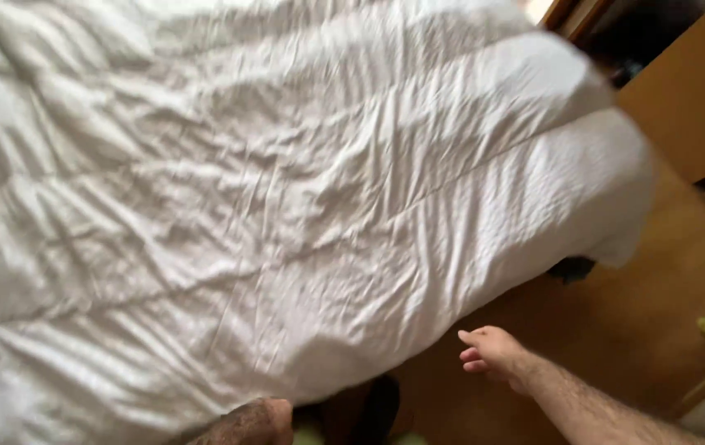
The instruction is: Making a bed by fluffing pillows, arranging a stuffed toy, and straightening the duvet
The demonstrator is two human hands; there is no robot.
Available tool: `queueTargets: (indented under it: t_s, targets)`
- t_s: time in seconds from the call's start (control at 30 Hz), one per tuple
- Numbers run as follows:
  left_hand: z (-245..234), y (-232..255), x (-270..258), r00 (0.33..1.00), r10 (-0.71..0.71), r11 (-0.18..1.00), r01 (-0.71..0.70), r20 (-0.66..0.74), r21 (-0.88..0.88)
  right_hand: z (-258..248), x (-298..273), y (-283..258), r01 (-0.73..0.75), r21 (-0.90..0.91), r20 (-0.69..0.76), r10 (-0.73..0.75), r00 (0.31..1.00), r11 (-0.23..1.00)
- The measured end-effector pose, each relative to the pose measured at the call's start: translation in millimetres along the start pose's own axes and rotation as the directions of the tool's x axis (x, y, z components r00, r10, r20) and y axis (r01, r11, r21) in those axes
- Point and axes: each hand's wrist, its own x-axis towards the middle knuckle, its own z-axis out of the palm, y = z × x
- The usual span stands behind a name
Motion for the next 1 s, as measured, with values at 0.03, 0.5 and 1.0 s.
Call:
queueTargets:
  t_s: [0.03,0.5,1.0]
  targets:
    - [-34.1,-15.6,30.7,0.999,-0.014,1.0,0.015,0.046,-0.025,-8.2,-15.8,-10.6,0.016,0.048,-0.013,-0.015,1.0,0.999]
    - [-471.6,34.6,199.9,0.988,0.0,0.92,-0.061,-0.154,-0.387,-156.3,-90.1,-67.0,0.551,0.447,-0.384,-0.406,0.829,0.704]
    - [-534.1,206.1,297.0,0.972,-0.042,0.755,-0.12,-0.23,-0.644,-326.1,-67.8,-10.7,0.634,0.501,-0.341,-0.539,0.77,0.589]
